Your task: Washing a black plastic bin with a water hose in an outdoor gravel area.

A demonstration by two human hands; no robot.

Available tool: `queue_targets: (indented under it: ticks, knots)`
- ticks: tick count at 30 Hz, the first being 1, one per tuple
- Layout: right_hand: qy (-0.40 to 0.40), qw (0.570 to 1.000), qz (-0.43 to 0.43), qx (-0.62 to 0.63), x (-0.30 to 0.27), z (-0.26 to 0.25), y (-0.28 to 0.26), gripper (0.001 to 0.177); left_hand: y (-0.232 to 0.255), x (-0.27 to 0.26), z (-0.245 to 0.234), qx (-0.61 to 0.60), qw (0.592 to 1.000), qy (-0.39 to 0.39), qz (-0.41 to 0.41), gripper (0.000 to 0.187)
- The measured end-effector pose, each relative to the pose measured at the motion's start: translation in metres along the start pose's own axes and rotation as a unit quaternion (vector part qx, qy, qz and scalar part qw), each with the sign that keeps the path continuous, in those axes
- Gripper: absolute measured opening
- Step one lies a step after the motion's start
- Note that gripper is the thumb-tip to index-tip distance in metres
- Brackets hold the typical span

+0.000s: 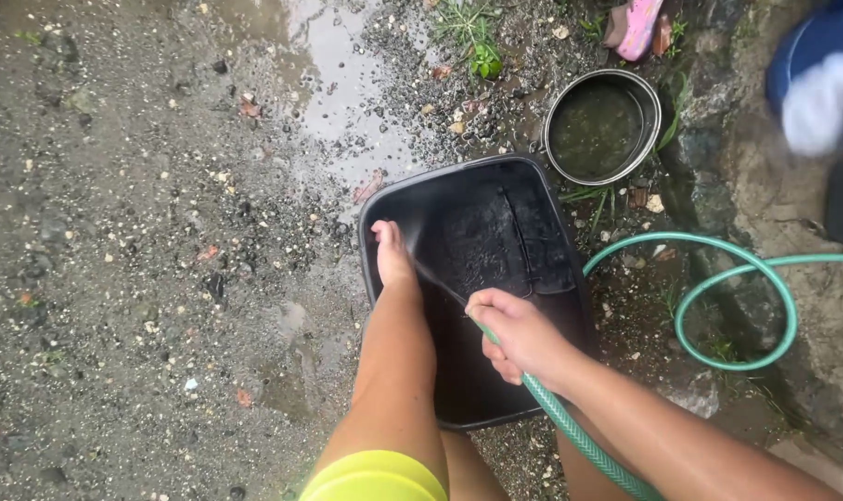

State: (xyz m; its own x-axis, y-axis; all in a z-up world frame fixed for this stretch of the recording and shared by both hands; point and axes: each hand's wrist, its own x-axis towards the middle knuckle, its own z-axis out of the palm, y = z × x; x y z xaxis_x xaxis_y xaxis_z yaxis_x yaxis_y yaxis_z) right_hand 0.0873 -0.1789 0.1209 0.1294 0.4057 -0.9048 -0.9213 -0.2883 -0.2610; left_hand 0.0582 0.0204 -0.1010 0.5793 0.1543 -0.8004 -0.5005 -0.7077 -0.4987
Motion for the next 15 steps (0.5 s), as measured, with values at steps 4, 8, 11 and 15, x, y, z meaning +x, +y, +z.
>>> queue_targets:
  ticks: [4, 8, 11, 15]
  knots:
    - [0.003, 1.0, 0.007, 0.006, 0.001, -0.001, -0.008, 0.012, -0.007, 0.001, 0.002, -0.004, 0.999, 0.007, 0.051, 0.045]
    - [0.005, 1.0, 0.003, -0.004, 0.0, 0.0, -0.015, 0.012, -0.019, -0.003, 0.0, -0.034, 0.997, 0.017, 0.071, 0.048]
    - [0.004, 1.0, 0.0, -0.009, 0.0, -0.002, -0.015, 0.012, -0.021, 0.003, 0.005, -0.013, 0.997, 0.02, 0.07, 0.052]
    - [-0.001, 1.0, 0.013, -0.003, 0.001, -0.006, -0.009, 0.013, -0.022, 0.008, 0.01, 0.03, 0.996, 0.031, 0.076, 0.051]
